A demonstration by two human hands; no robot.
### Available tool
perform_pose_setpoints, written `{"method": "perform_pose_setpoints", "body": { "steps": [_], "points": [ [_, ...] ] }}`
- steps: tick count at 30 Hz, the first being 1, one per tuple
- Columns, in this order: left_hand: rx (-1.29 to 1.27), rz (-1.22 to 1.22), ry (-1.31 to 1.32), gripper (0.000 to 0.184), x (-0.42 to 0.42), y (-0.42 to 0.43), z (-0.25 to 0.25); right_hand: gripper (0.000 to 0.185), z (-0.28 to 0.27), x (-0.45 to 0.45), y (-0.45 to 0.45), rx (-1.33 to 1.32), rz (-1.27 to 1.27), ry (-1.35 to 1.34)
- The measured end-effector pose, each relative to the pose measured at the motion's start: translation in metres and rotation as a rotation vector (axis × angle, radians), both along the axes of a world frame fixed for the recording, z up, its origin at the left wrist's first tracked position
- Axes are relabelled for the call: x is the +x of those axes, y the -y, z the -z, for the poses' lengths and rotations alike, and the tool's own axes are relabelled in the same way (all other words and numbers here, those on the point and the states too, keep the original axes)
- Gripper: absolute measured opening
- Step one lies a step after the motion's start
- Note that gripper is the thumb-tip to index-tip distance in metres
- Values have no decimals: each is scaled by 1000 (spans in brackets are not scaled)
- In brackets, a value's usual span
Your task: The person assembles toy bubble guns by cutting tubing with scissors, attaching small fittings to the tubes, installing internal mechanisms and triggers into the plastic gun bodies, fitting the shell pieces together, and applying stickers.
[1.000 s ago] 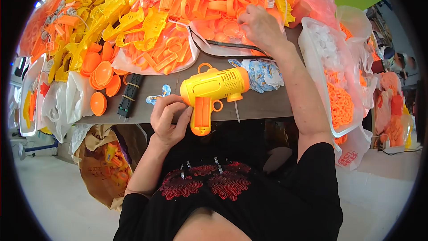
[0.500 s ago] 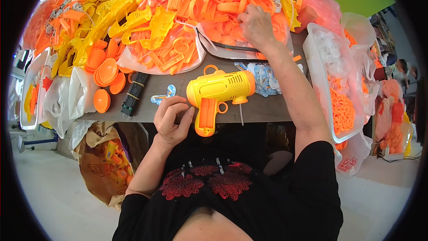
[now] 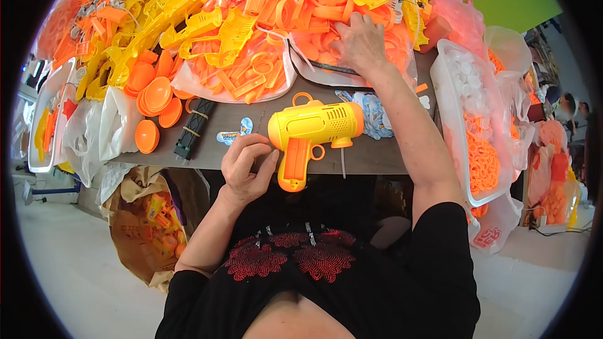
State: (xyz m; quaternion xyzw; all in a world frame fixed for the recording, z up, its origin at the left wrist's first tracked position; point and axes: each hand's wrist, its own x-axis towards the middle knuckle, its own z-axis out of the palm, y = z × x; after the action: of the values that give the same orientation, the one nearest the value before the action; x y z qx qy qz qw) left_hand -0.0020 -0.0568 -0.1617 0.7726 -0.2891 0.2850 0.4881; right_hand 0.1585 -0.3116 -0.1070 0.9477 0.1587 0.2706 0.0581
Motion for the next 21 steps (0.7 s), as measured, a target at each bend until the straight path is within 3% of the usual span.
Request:
{"method": "perform_pose_setpoints", "body": {
  "steps": [6,11,15,17,18,20,21],
  "points": [
    [-1,-22,-8,17,-1,1,-2,21,-11,-9,15,61,-73,6],
    [5,-29,-14,18,-2,2,-1,23,-32,-29,24,436,-276,-96],
    [11,-24,-19,18,-2,3,-1,25,-25,-29,35,338,-242,-263],
    [5,-31,-25,18,-3,2,-2,27,-25,-28,33,598,-247,-230],
    [-9,-21,-82,18,-4,2,-3,27,-27,-27,33,599,-251,-233],
    [-20,-8,-140,17,-5,1,-6,28,-36,-27,36,914,-241,-397],
    [-129,8,-161,17,-2,1,-8,28,-41,-30,38,914,-242,-397]
  ]
}}
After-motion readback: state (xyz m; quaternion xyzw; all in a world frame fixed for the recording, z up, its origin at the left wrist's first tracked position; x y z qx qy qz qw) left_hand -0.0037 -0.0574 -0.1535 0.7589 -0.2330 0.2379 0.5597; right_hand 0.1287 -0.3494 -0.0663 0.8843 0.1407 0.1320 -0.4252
